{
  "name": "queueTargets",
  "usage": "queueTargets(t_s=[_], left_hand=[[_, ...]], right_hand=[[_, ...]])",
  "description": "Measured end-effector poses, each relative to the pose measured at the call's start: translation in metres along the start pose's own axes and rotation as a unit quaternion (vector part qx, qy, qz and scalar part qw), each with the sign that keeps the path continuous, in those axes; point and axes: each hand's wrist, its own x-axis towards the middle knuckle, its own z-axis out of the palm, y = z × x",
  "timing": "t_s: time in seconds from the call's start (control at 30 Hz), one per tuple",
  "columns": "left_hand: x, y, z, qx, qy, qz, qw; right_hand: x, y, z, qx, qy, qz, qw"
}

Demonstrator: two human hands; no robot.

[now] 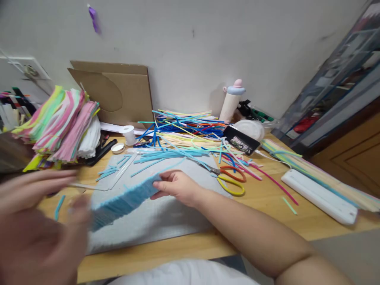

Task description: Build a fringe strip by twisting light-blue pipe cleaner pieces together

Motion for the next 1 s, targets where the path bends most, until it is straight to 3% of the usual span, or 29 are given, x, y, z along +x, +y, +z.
queueTargets(t_s=[0.13, 0.27, 0.43, 0.6, 0.73, 0.87, 0.9, 0.97, 1.0], left_hand=[[-0.005, 0.017, -0.007, 0.115, -0.038, 0.062, 0.991], [0.005, 0.024, -0.008, 0.189, -0.082, 0.074, 0.976], [0.038, 0.009, -0.003, 0.075, -0.164, 0.016, 0.983], [0.064, -0.010, 0.010, -0.062, -0.258, -0.093, 0.960], [0.066, -0.014, 0.019, -0.068, -0.292, -0.094, 0.949], [0.059, -0.014, 0.022, -0.040, -0.285, -0.094, 0.953], [0.057, -0.015, 0.022, -0.033, -0.278, -0.095, 0.955], [0.053, -0.015, 0.021, -0.020, -0.264, -0.084, 0.961], [0.051, -0.015, 0.021, -0.013, -0.257, -0.072, 0.964]], right_hand=[[-0.002, 0.011, 0.018, 0.015, 0.012, -0.006, 1.000], [-0.001, 0.012, 0.018, 0.032, 0.025, -0.006, 0.999], [-0.003, 0.006, 0.004, 0.033, 0.063, 0.085, 0.994], [-0.003, 0.013, -0.003, 0.012, 0.092, 0.130, 0.987], [-0.006, 0.016, -0.005, -0.050, 0.094, 0.147, 0.983], [-0.026, -0.021, -0.019, -0.143, 0.048, 0.170, 0.974], [-0.031, -0.036, -0.026, -0.241, -0.005, 0.175, 0.955], [-0.036, -0.065, -0.043, -0.390, -0.117, 0.205, 0.890], [-0.036, -0.076, -0.054, -0.412, -0.117, 0.218, 0.877]])
